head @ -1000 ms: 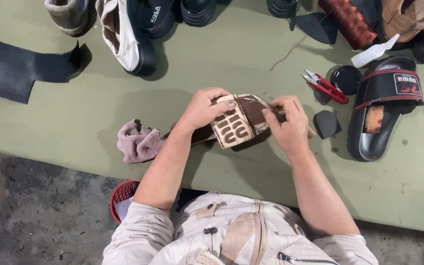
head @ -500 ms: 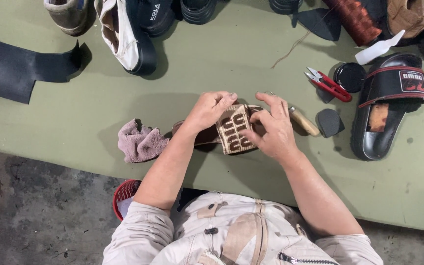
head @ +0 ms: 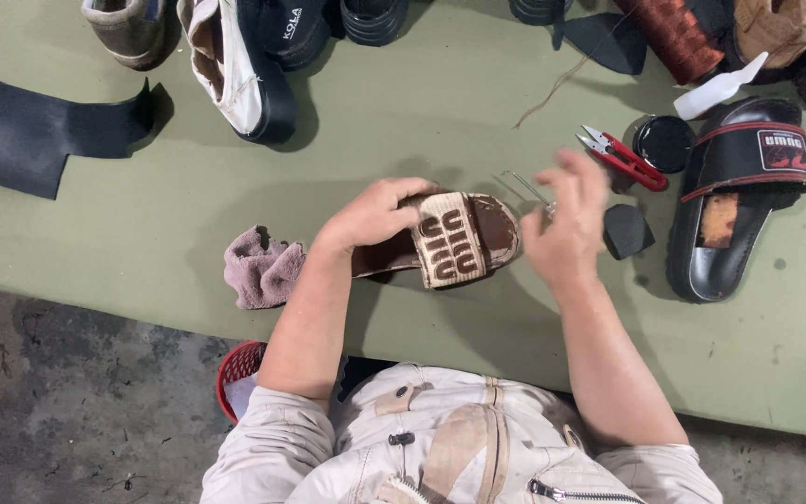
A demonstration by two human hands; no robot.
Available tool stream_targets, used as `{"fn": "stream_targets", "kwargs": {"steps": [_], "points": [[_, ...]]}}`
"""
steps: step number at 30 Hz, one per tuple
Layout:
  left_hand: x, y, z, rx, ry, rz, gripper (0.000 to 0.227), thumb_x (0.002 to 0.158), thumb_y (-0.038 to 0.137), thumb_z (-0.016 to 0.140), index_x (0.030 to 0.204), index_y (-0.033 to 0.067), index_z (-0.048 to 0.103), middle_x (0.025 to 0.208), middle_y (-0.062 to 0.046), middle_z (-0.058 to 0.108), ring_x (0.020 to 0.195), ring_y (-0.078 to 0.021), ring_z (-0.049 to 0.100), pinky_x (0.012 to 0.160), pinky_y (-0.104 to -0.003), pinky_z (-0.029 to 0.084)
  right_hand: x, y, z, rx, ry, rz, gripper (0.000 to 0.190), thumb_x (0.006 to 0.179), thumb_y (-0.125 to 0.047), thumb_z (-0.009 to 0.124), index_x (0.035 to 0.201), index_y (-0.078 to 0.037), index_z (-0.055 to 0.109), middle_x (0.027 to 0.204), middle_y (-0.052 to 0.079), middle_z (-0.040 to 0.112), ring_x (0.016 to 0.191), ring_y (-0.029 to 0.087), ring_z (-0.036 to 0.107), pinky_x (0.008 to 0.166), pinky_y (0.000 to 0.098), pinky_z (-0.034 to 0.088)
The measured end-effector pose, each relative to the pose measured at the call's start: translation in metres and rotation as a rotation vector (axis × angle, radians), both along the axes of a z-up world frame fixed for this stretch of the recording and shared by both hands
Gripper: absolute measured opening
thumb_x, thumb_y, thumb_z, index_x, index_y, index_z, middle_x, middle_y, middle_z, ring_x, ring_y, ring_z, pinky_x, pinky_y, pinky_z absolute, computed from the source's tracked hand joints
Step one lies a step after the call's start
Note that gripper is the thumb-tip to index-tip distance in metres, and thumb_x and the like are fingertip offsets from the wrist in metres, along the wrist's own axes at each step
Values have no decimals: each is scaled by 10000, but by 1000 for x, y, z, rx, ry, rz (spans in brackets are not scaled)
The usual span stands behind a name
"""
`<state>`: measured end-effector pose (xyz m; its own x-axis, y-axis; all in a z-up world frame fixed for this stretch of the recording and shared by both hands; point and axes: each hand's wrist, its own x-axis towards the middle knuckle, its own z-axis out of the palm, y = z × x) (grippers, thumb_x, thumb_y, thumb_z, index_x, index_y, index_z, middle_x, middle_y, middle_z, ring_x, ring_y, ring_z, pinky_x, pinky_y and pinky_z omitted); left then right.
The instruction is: The person uses a stitching awl and thread to sew the strap of a beige slide sandal. They repeatedly pierce the strap, pull the thread through, and tighten the stitches while holding the sandal on a green workbench.
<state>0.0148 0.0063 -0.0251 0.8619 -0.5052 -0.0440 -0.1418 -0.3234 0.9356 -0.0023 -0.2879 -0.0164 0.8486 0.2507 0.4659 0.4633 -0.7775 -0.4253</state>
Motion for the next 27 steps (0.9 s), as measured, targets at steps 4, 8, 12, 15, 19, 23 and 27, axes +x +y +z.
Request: {"fn": "stream_targets", "kwargs": {"steps": [4, 8, 12, 15, 19, 23, 27], "points": [[-5, 13, 31, 20, 55, -128, 678, 766, 69, 611, 1427, -52, 524, 1362, -376, 581, 1300, -547, 518, 1136, -608, 378, -3, 16, -31, -181, 46, 241, 617, 767, -110, 664, 1357, -142, 487, 1412, 125, 483, 1272, 354, 508, 1087, 539, 380], [-5, 12, 25, 146, 90, -220, 797, 748, 136, 645, 1521, 128, 449, 1393, -251, 601, 1320, -469, 535, 1146, -551, 377, -1, 12, -48, -127, 160, 286, 826, 713, -176, 793, 1472, -130, 471, 1279, 93, 561, 1205, 319, 557, 989, 469, 469], [-6, 13, 12, 187, 115, -240, 814, 718, 152, 676, 1500, 169, 450, 1404, -200, 600, 1340, -422, 530, 1147, -531, 383, -1, 17, -53, 18, 221, 305, 908, 677, -214, 851, 1494, -93, 474, 1218, 86, 646, 1181, 320, 606, 1067, 468, 442], [-6, 16, 24, 143, 21, -171, 716, 746, 74, 628, 1451, 60, 506, 1348, -242, 598, 1299, -455, 540, 1127, -558, 401, -5, 24, -51, 147, 247, 275, 759, 735, -324, 845, 1427, -156, 583, 1144, 6, 714, 1120, 232, 658, 1011, 384, 497], [-3, 24, -12, 81, -75, 70, 474, 764, -9, 586, 1232, 53, 635, 1111, -158, 635, 1054, -328, 667, 882, -443, 573, -13, 30, -70, 82, 168, 213, 609, 711, -281, 841, 1297, -210, 691, 1003, -56, 715, 989, 192, 695, 907, 321, 548], [-5, 25, -8, 494, -199, 289, 321, 856, 165, 656, 1177, 169, 664, 1216, -27, 559, 1145, -247, 622, 920, -405, 518, -15, 34, -65, 66, 140, 257, 543, 696, -270, 835, 1229, -248, 732, 946, -32, 729, 945, 209, 725, 847, 343, 581], [-34, 28, 83, 745, -251, 320, 462, 894, 297, 698, 1333, 190, 602, 1410, -48, 446, 1313, -267, 521, 957, -442, 446, -12, 33, -83, 52, 131, 290, 437, 739, -182, 805, 1172, -215, 758, 961, 32, 767, 943, 260, 744, 837, 386, 600]]}}
